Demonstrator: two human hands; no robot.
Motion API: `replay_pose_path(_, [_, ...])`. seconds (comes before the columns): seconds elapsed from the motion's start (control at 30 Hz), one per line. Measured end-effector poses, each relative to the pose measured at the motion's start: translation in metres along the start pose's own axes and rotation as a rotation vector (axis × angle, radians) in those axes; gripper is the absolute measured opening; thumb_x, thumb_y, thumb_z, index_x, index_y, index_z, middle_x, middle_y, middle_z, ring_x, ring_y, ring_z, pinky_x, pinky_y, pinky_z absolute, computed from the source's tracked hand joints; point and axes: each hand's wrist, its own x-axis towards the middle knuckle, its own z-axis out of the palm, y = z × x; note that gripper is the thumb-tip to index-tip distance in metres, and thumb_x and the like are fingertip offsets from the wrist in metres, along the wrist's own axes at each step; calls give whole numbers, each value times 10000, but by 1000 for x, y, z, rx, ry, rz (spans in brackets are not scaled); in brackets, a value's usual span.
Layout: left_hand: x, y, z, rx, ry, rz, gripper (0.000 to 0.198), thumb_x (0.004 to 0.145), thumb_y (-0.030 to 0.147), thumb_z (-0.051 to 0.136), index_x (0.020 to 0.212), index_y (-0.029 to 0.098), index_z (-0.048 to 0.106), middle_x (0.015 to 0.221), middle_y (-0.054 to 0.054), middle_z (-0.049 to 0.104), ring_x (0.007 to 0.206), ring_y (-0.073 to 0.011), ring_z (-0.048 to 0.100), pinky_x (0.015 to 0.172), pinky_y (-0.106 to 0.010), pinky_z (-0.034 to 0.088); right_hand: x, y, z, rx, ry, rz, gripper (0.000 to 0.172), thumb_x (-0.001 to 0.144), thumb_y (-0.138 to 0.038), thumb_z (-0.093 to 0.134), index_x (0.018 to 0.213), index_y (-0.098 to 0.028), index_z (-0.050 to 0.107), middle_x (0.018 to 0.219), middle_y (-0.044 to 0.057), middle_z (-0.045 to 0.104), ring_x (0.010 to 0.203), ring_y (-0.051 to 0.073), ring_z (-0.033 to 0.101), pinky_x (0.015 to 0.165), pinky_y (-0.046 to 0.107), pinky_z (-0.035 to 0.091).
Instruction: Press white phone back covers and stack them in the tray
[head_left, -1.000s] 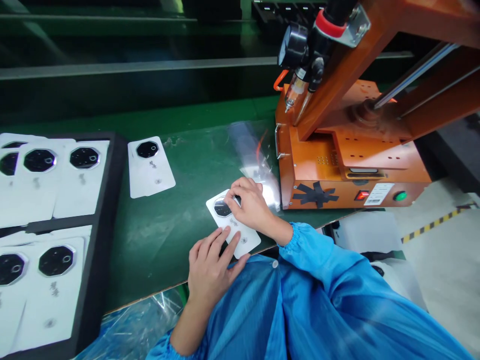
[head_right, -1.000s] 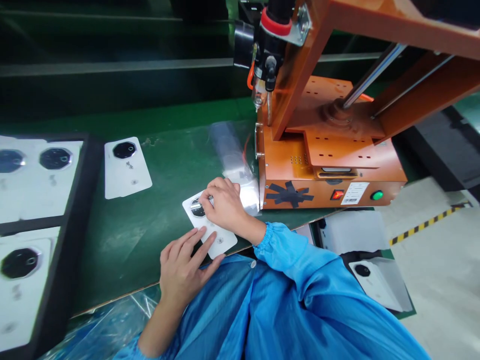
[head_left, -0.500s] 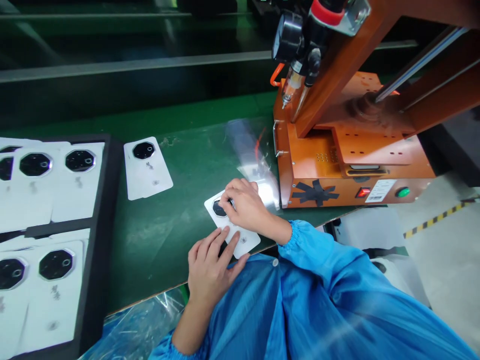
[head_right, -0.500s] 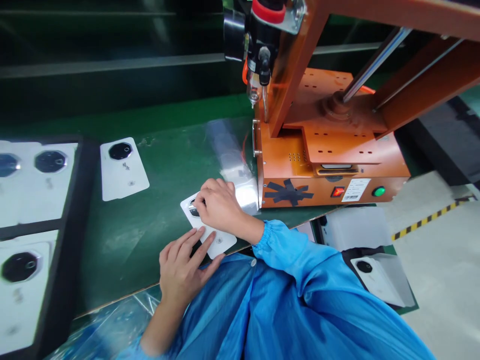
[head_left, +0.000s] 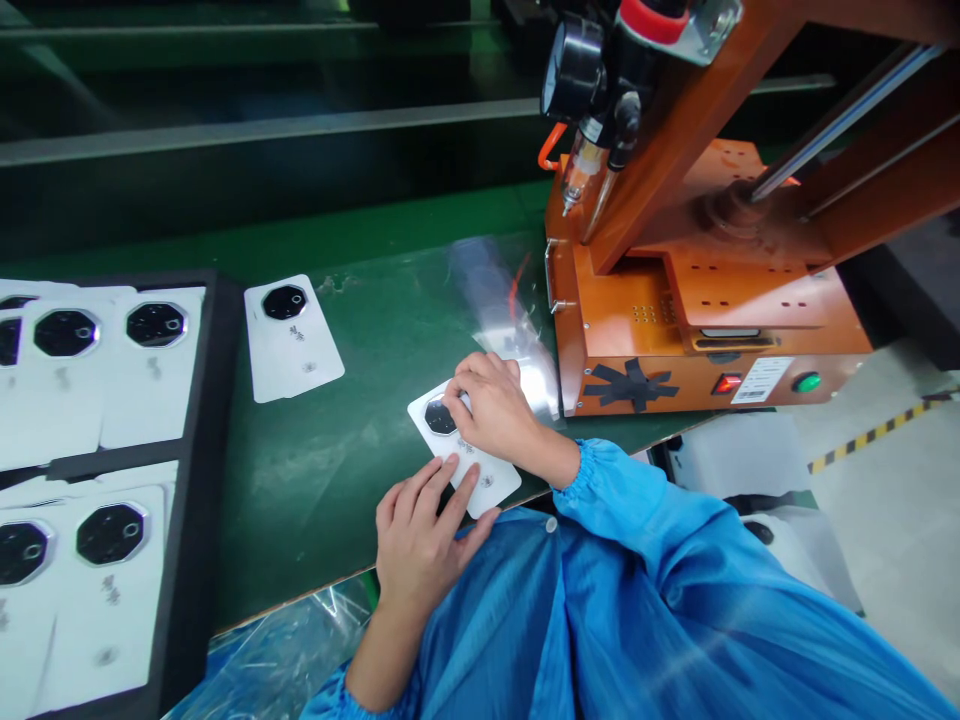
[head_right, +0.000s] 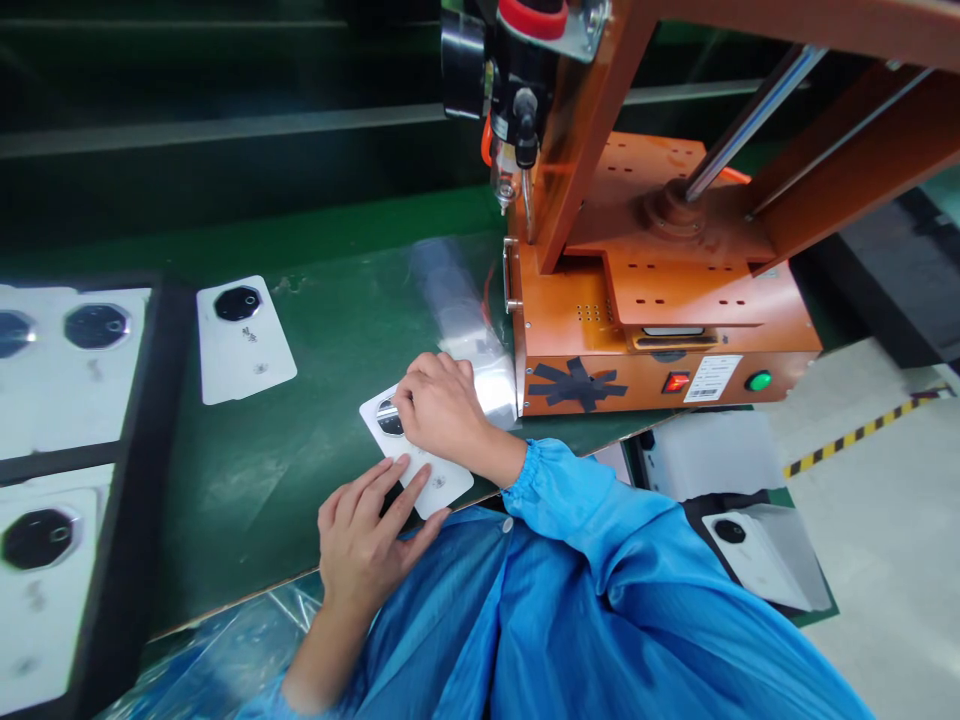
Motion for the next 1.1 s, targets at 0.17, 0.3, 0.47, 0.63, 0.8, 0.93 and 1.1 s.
replay_pose_path(0.17, [-3,-1,2,-5,-10,0,567,855,410,766,1393,305,619,1338,-96,693,1224,-294,637,1020,-435,394,0,0,-1,-4,2,13,165,970,-235,561,859,-196,677,1073,56,645,1023,220,522,885,390,307])
replay_pose_path(0.3, [-2,-1,0,6,-2,3,548,850,408,773,1368,292,637,1325,-99,699,1213,-290,643,1012,-432,398,1,0,-1,-3,4,22,167,969,-231,561,857,-196,679,1068,57,646,1025,220,521,886,391,306])
replay_pose_path(0.47, [-1,0,0,21,-7,14,503,830,407,795,1299,265,680,1314,-106,705,1201,-296,648,999,-441,410,1,0,1,-4,27,16,172,954,-220,566,822,-191,673,1049,44,647,1018,207,530,878,385,300])
replay_pose_path(0.63, [-1,-1,0,25,-6,12,496,838,414,789,1299,269,679,1315,-104,707,1194,-290,653,995,-435,409,-1,1,3,-11,40,0,165,946,-228,572,822,-191,674,1041,41,643,1014,203,530,879,386,295])
replay_pose_path(0.8, [0,0,-1,31,-11,14,508,836,417,789,1308,271,675,1318,-102,705,1192,-293,652,997,-435,410,-3,2,3,-37,53,-22,158,956,-226,562,855,-192,679,1055,50,637,1013,210,527,889,394,300])
replay_pose_path(0.93, [0,1,0,25,-8,16,508,839,415,784,1309,258,673,1315,-110,703,1200,-294,649,994,-435,411,-3,3,2,-81,60,-45,160,969,-228,552,880,-196,681,1065,66,636,1019,226,522,888,401,309])
replay_pose_path(1.1, [1,2,-1,11,-16,3,498,855,408,768,1322,271,664,1317,-112,700,1213,-292,641,1014,-441,401,-7,-1,-2,-135,104,-61,160,962,-278,606,1059,-182,690,1135,90,633,1060,252,525,890,407,330])
